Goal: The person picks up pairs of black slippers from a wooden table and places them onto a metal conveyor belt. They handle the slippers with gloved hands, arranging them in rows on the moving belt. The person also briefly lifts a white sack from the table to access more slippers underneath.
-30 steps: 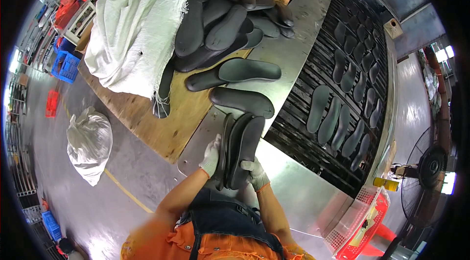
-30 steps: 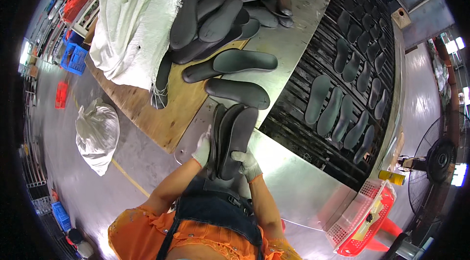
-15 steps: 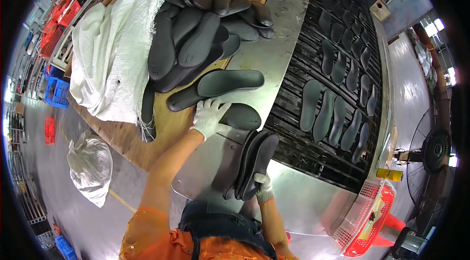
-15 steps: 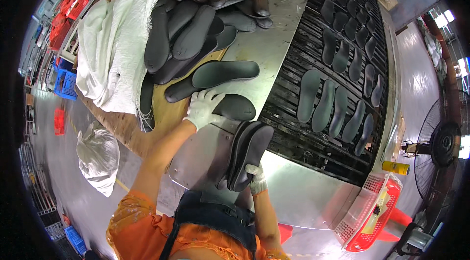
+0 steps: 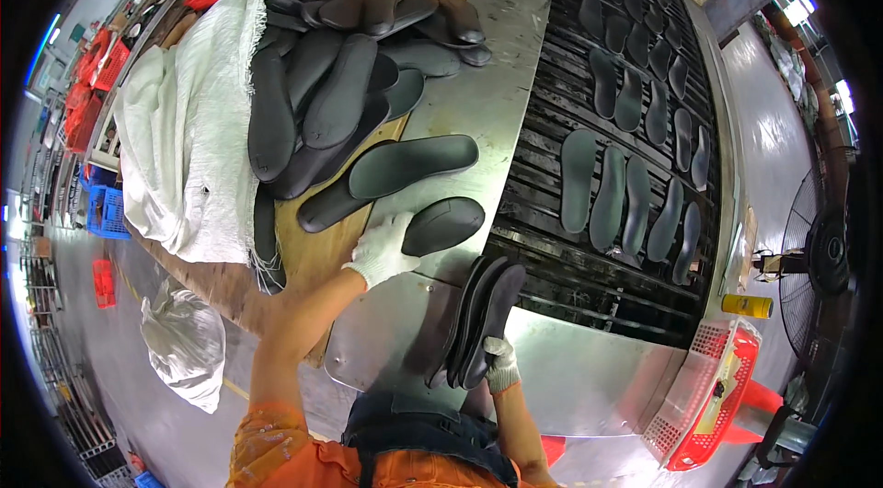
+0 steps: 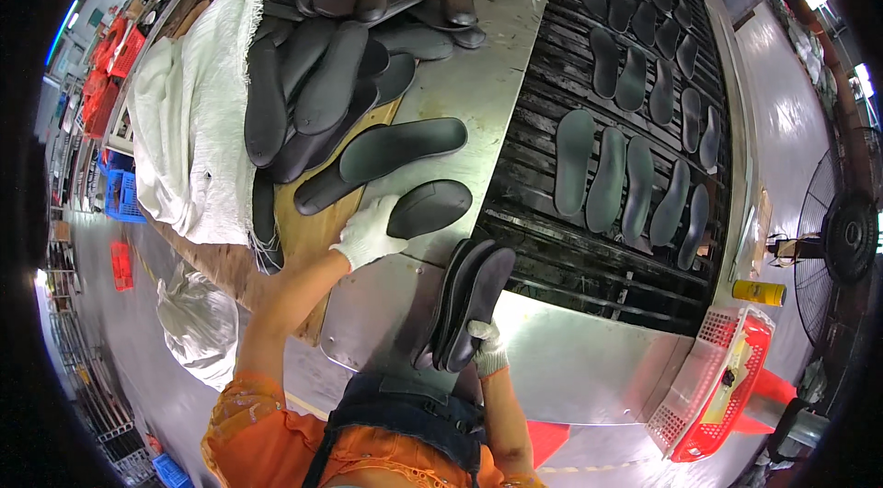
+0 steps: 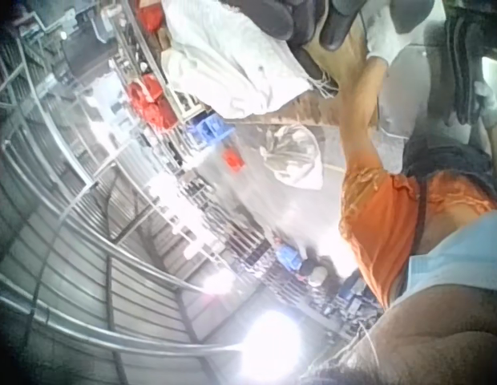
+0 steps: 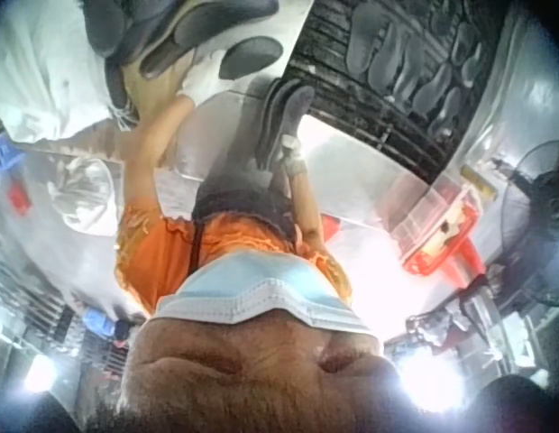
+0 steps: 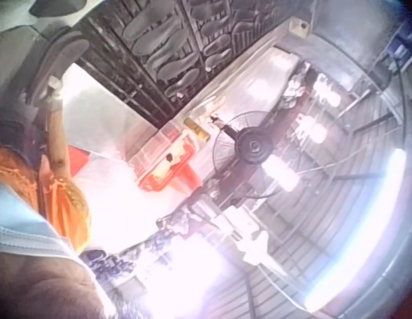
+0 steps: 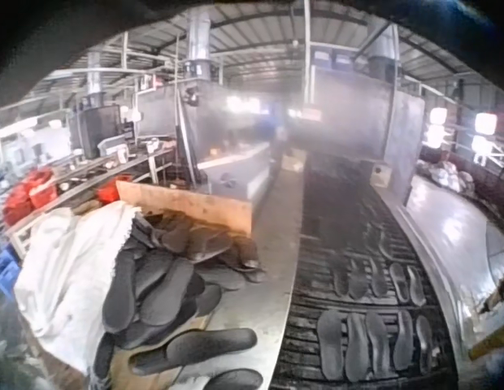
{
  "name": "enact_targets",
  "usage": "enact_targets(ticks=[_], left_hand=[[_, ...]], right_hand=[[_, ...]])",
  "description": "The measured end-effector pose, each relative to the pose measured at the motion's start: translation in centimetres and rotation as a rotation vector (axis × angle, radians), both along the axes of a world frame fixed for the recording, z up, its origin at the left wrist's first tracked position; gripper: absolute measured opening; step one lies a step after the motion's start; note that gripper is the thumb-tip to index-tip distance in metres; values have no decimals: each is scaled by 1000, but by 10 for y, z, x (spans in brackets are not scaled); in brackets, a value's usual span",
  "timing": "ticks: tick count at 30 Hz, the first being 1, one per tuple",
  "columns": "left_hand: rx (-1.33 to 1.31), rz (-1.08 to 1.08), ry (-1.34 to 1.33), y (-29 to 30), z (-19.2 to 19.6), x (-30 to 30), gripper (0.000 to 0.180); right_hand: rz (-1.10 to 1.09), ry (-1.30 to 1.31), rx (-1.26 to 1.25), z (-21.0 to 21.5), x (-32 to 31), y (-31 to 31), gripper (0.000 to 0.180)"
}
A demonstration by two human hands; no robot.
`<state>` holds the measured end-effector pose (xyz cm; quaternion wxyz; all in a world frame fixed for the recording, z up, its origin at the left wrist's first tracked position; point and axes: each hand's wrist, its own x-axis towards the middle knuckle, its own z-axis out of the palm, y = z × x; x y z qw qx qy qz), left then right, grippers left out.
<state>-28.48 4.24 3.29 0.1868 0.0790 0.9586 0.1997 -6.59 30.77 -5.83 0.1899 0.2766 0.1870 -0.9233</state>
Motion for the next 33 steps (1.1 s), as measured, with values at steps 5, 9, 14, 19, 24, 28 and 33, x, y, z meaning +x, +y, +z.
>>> enact_targets(ticks=[5, 9, 14, 19, 24, 28, 33], left_hand=[[-6, -22, 398, -3, 36, -29, 45], [-185, -16, 506, 5, 36, -76, 46], [-45, 38, 479, -2, -2, -100, 46], [-131, 79, 306, -9, -2, -121, 70], [-274, -17, 92, 9, 13, -122, 65], [-43, 23, 130, 14, 17, -83, 55], [381, 135, 34, 38, -9, -13, 47]], right_hand=[[33, 61, -77, 19, -10, -2, 68], [45, 78, -32, 25, -15, -3, 70], [35, 9, -34, 0, -2, -1, 71], [66, -30, -77, 10, -5, -1, 69], [63, 47, -28, 17, -18, -1, 69], [14, 77, 70, 27, -17, 13, 69], [-72, 58, 270, 31, -16, 45, 64]])
